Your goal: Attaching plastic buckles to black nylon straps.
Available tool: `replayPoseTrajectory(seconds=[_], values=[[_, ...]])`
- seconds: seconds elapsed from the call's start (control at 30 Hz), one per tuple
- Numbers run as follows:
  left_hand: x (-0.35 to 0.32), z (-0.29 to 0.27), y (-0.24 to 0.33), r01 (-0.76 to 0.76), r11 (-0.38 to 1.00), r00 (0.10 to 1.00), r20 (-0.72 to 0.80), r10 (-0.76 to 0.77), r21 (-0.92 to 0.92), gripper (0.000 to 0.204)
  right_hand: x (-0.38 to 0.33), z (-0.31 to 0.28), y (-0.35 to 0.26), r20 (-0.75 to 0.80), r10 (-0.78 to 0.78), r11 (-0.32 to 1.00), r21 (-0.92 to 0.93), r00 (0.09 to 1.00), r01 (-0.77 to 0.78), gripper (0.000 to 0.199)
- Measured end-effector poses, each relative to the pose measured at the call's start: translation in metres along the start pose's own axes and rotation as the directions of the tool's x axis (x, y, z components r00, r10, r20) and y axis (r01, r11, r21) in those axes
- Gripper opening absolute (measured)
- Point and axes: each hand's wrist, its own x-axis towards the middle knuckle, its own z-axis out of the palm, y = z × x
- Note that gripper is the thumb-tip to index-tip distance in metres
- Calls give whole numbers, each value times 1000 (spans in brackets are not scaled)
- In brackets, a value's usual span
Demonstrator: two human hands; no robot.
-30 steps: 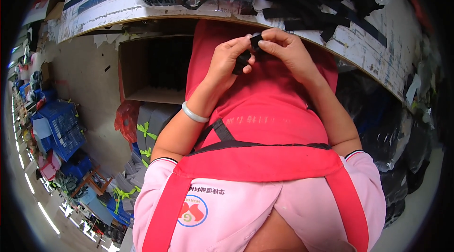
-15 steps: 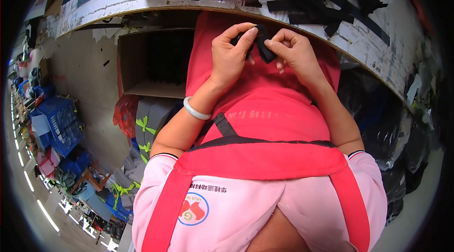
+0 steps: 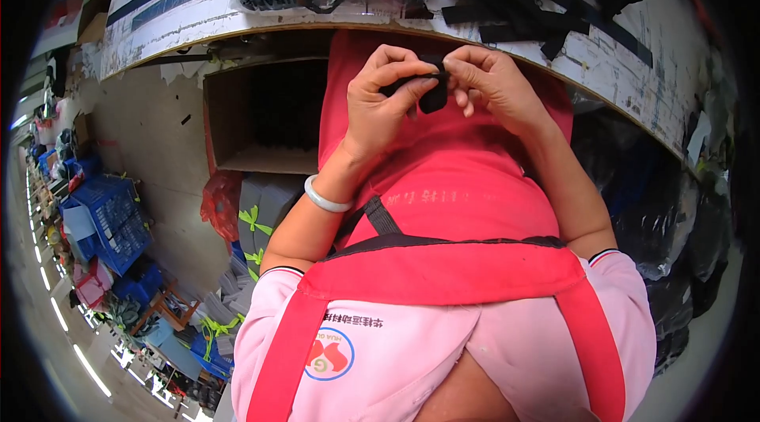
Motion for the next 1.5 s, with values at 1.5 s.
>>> replayPoseTrajectory(seconds=[1.5], values=[[4,-28,-12,488,796,862,55,-504,-357,17,29,-24,5,213,-757,5,-943,617,332,22]])
